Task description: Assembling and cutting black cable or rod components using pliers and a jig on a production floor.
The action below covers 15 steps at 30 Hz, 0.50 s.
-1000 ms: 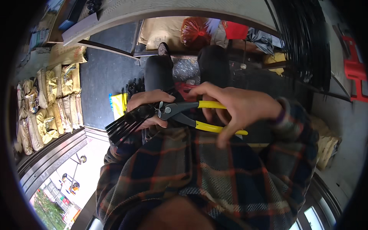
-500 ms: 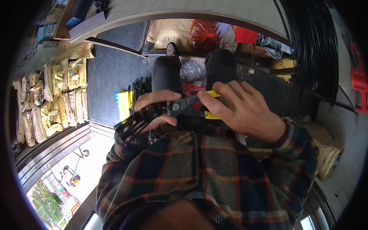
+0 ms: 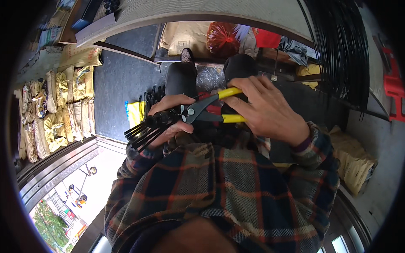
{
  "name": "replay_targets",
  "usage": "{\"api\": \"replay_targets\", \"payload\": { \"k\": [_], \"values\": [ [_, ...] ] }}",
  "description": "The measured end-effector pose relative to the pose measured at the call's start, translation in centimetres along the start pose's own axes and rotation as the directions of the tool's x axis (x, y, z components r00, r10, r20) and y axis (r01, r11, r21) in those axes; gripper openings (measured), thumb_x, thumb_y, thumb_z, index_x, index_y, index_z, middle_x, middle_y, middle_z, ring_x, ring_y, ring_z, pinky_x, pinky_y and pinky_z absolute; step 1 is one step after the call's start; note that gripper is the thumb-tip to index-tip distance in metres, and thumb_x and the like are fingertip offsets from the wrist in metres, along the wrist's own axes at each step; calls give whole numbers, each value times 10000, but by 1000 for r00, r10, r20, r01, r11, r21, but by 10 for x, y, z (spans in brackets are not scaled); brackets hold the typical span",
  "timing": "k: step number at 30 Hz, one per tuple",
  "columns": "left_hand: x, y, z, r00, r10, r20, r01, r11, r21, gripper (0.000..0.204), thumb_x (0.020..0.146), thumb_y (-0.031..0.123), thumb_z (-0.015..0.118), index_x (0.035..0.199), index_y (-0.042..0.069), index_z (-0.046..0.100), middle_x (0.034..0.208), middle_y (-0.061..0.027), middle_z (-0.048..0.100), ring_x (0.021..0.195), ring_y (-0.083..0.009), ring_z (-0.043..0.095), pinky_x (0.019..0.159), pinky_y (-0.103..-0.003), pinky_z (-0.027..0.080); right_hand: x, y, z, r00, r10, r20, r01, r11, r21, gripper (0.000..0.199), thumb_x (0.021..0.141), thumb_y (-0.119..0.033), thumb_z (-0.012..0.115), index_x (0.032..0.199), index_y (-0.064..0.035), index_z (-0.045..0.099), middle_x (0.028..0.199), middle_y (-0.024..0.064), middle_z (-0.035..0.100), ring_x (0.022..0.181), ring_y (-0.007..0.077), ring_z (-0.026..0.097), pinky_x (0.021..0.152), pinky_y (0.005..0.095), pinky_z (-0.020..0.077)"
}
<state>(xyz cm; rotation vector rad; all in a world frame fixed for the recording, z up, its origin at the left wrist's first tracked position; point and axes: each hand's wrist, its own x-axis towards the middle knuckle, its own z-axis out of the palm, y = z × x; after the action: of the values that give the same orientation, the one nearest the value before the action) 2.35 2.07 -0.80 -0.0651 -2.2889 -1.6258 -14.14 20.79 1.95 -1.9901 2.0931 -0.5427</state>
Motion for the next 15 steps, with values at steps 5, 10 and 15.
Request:
{"api": "replay_targets", "payload": {
  "k": [5,10,15],
  "values": [
    [-2,-3,2,995,-36,-95,44,996,79,486,613,240,791,1012,53,588,943,-93,617,803,-241,626,692,-303,481,8,1,-2,994,-70,-86,57,988,-144,278,664,-101,671,932,-42,629,1007,131,501,898,268,547,742,383,460],
    [-5,-8,0,992,-17,-128,31,994,106,546,613,273,794,1057,54,564,912,-83,605,818,-217,611,701,-301,476,14,10,12,990,-100,-98,87,988,-128,286,667,-110,674,940,-38,626,949,120,509,831,263,557,685,358,470],
    [-5,-14,-5,971,-209,-115,177,955,-236,874,592,326,815,1273,47,344,912,-60,506,776,-142,510,725,-274,430,13,10,68,992,88,-86,-18,792,610,240,750,-129,676,958,-27,614,905,89,510,736,198,555,618,273,445]
  ]
}}
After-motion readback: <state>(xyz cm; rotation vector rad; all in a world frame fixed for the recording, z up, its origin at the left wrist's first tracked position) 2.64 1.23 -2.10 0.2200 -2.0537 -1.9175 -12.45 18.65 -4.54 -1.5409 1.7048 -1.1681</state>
